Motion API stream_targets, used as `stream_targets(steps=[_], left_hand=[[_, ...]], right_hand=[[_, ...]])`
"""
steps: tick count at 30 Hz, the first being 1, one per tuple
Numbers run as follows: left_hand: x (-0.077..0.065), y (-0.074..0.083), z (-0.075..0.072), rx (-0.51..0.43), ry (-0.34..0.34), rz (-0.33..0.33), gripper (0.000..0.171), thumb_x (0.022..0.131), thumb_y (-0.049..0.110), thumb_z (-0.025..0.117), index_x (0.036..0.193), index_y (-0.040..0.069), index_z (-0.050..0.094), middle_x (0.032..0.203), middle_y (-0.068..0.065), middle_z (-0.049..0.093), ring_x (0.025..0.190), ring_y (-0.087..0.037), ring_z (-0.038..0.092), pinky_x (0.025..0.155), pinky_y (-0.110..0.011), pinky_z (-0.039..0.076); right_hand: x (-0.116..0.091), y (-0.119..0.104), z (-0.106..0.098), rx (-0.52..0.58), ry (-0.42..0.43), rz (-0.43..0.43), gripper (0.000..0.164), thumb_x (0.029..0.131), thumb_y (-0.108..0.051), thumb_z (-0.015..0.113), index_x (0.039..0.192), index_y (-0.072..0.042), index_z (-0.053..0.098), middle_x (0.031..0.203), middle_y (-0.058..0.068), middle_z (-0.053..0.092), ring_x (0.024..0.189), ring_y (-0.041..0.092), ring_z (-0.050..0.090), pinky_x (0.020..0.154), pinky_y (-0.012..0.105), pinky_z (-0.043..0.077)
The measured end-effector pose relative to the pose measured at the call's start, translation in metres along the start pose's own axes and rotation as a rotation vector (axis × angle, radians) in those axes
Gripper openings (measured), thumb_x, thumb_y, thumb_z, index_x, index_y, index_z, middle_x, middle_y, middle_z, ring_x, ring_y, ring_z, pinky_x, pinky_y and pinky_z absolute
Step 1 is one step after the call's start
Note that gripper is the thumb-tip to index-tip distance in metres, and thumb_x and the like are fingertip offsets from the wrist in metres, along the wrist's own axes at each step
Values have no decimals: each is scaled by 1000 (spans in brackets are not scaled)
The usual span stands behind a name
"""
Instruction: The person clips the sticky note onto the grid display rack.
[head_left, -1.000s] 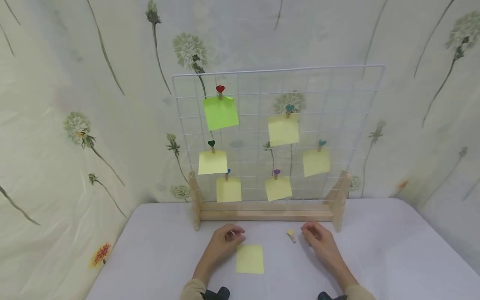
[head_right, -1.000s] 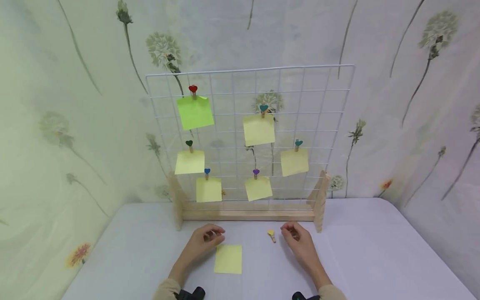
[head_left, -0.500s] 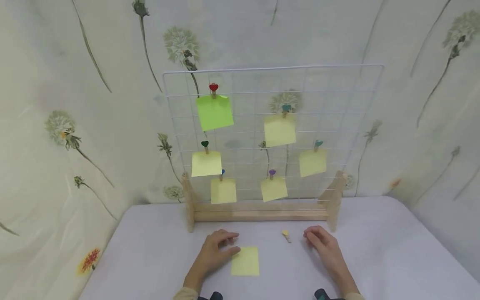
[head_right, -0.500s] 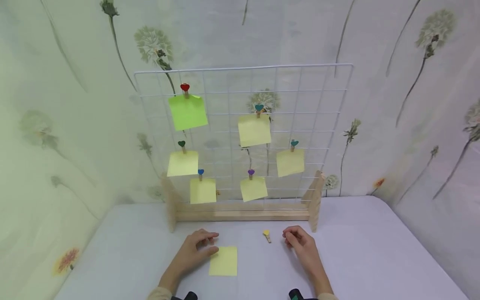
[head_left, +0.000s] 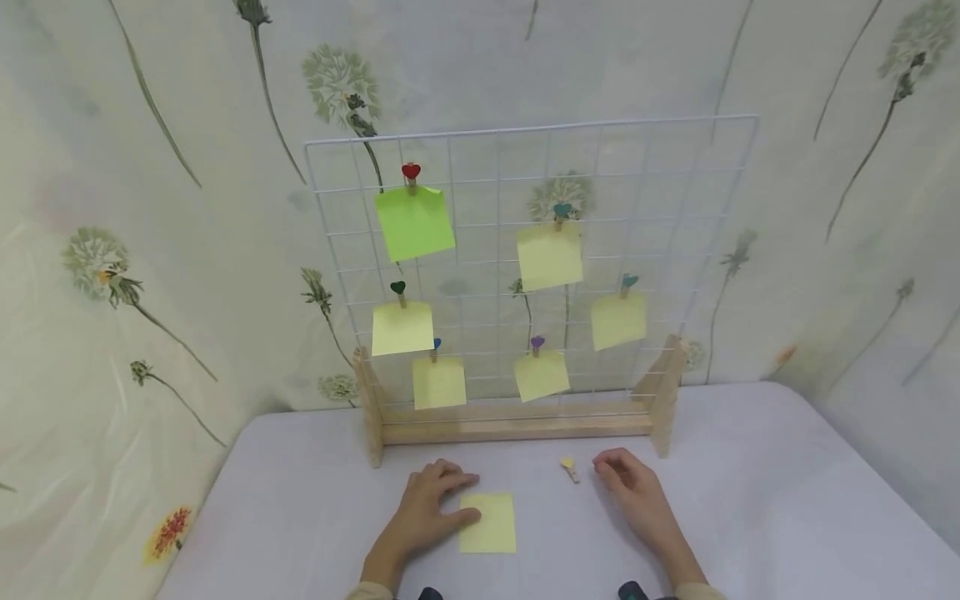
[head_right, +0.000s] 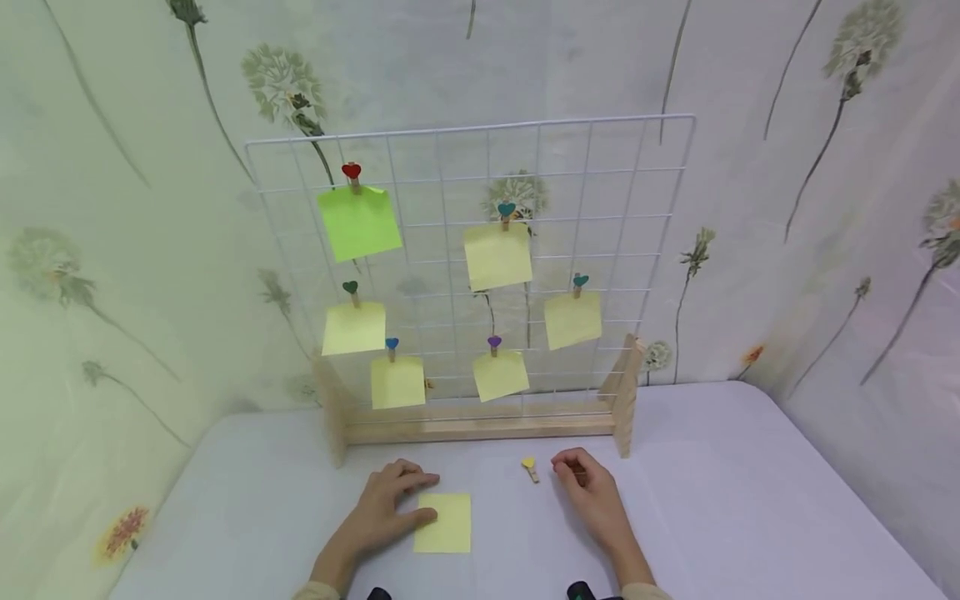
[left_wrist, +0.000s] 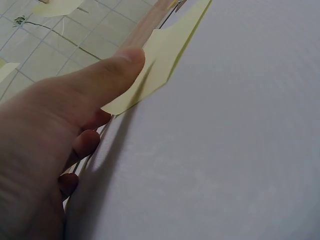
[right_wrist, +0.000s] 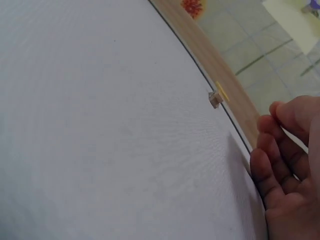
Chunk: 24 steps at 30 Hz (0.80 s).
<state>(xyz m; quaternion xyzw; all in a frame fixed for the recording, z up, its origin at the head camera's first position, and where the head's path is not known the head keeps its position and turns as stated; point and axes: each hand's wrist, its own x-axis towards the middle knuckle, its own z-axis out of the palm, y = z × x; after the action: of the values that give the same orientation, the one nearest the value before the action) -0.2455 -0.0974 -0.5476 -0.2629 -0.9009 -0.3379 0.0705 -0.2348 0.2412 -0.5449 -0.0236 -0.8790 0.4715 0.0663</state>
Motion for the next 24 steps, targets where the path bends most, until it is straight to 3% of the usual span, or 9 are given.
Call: stream_targets(steps=[4, 10, 14, 21, 24], left_hand=[[0, -3, 1, -12, -7, 14, 39, 74, 49, 74, 108, 30, 69, 108, 13, 55, 97, -6, 48, 82, -30, 33], [2, -5, 0, -12, -4, 14, 33, 73, 48, 75, 103, 33, 69, 107, 15, 55, 98, -6, 49, 82, -30, 33], [5, -4, 0, -23, 2, -26, 30, 74, 42, 76, 102, 34, 69, 104, 17, 58, 98, -6, 51, 82, -31, 33], [6, -4, 2, -92, 42, -122, 17, 80, 30, 72, 96, 33, 69, 76, 21, 58, 72, 1, 48, 77, -26, 33], [7, -5, 3, -115, 66, -140, 14, 82, 29, 71, 96, 29, 69, 75, 18, 59, 67, 1, 49, 71, -22, 39]], right_hand=[[1, -1, 1, -15, 6, 17, 26, 96, -41, 51, 107, -19, 61, 107, -4, 65, 105, 12, 59, 92, 32, 48], [2, -3, 3, 11, 51, -20, 23, 97, -34, 52, 107, -16, 62, 109, 0, 66, 101, 7, 59, 87, 26, 49], [1, -5, 6, 48, 82, -90, 22, 97, -27, 53, 113, -14, 61, 111, 4, 66, 97, 0, 57, 83, 19, 48], [-2, -3, 11, -2, 34, -136, 26, 96, -25, 54, 122, -22, 56, 117, -3, 62, 98, 2, 55, 80, 21, 48], [-3, -3, 11, -7, 50, -159, 26, 96, -22, 55, 121, -20, 56, 115, -2, 63, 97, 2, 55, 79, 20, 48]])
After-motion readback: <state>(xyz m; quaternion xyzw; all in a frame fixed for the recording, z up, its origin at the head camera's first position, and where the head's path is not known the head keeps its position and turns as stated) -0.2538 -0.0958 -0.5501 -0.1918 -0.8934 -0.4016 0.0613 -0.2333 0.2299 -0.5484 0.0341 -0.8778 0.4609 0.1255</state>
